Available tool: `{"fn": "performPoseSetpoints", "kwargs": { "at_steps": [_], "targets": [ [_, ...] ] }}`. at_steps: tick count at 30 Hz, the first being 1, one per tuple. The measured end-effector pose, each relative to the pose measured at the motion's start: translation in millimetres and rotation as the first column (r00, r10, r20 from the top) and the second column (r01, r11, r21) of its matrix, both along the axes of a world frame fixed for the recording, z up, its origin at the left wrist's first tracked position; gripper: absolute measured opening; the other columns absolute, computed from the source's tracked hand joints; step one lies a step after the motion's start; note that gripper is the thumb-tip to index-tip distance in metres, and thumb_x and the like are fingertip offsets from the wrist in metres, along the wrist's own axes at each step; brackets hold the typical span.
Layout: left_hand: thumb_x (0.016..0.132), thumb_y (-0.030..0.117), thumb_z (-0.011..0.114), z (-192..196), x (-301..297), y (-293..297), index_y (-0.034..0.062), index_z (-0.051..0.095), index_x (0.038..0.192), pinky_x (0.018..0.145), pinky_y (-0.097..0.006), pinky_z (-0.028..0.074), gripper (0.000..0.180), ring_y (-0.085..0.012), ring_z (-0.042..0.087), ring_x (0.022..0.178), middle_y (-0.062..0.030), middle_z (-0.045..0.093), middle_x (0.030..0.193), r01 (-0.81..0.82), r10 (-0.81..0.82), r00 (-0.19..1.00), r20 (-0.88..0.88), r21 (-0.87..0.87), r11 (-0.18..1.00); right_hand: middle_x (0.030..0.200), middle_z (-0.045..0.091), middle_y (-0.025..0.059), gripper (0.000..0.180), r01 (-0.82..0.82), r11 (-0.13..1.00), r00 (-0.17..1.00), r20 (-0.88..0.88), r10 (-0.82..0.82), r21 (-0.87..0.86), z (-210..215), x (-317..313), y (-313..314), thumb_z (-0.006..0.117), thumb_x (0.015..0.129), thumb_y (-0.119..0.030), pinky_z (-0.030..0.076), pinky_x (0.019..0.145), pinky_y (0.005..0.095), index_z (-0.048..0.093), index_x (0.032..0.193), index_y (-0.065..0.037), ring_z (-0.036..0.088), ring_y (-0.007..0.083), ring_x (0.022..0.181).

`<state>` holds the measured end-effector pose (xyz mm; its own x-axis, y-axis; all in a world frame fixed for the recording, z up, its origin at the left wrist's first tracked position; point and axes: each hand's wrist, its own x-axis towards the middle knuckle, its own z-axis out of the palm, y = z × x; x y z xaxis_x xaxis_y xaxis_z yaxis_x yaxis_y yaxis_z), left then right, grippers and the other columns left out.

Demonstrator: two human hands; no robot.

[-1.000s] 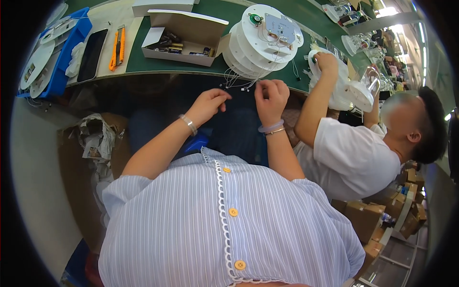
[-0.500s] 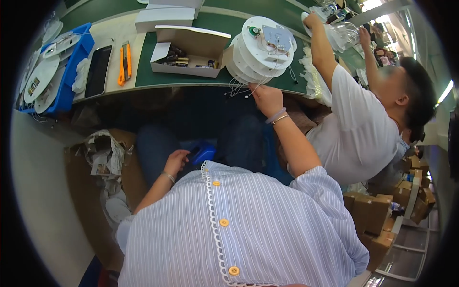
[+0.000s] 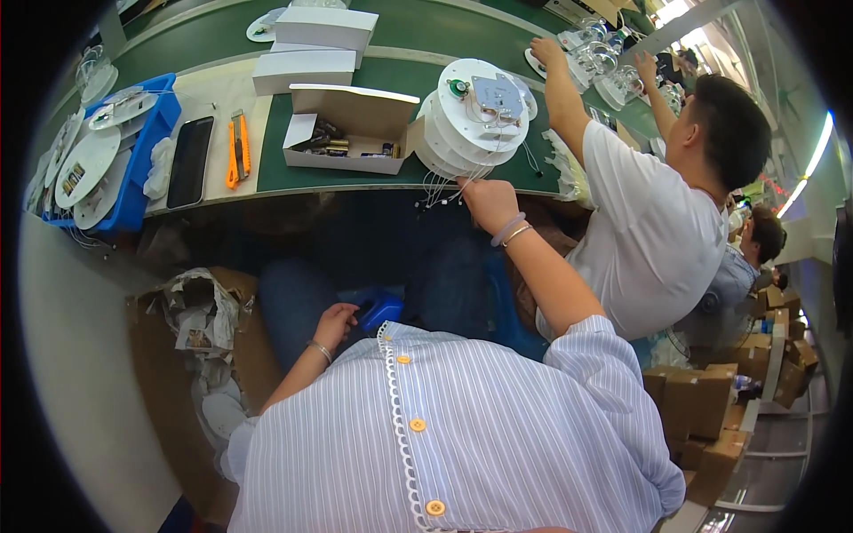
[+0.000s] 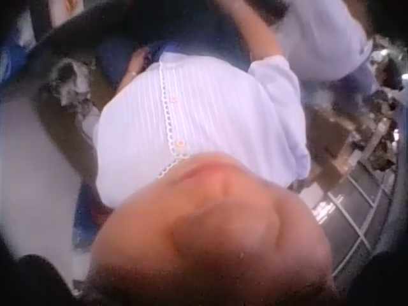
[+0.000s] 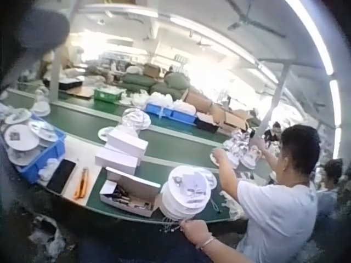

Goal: Assembling circular LED light fixtures by inserting batteries and testing functionality.

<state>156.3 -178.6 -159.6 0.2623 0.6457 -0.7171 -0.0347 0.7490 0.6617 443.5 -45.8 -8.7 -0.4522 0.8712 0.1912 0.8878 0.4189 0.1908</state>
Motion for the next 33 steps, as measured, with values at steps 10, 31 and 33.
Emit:
{"fn": "performPoseSetpoints", "kwargs": {
  "at_steps": [10, 31, 33],
  "targets": [
    [0.078, 0.016, 0.044, 5.3, 2.5, 0.2, 0.0082, 0.054, 0.088, 0.039, -0.017, 0.027, 0.016, -0.0045, 0.033, 0.045, 0.001, 0.049, 0.063, 0.026, -0.025, 0.998, -0.05, 0.023, 0.999, 0.059, 0.056, 0.0091, 0.01, 0.094, 0.994, 0.995, 0.02, -0.093, -0.058, 2.9, 5.0, 21.2, 0.049, 0.068, -0.008, 0.044, 0.048, 0.0342, 0.056, 0.076, -0.01, 0.058, 0.0234, 0.057],
    [0.079, 0.017, 0.043, 1.8, 2.9, 3.2, 0.0077, 0.054, 0.088, 0.043, -0.019, 0.033, 0.017, -0.0069, 0.039, 0.05, -0.0002, 0.05, 0.065, -0.023, 0.021, 0.997, -0.071, -0.023, 0.999, 0.063, 0.057, 0.0117, 0.011, 0.205, 0.978, 0.979, 0.0, -0.205, -0.026, -8.8, -0.8, 112.6, 0.044, 0.072, -0.009, 0.045, 0.052, 0.0369, 0.055, 0.073, -0.008, 0.058, 0.0273, 0.062],
    [0.079, 0.017, 0.043, 0.7, 2.7, 4.0, 0.0078, 0.054, 0.088, 0.043, -0.02, 0.034, 0.017, -0.0071, 0.039, 0.05, -0.0003, 0.05, 0.065, -0.03, 0.027, 0.996, -0.082, -0.04, 0.999, 0.065, 0.057, 0.0121, 0.012, 0.227, 0.973, 0.974, -0.011, -0.227, -0.04, -8.2, -1.9, 120.0, 0.043, 0.072, -0.009, 0.045, 0.052, 0.037, 0.055, 0.074, -0.008, 0.058, 0.0276, 0.063]
  ]
}}
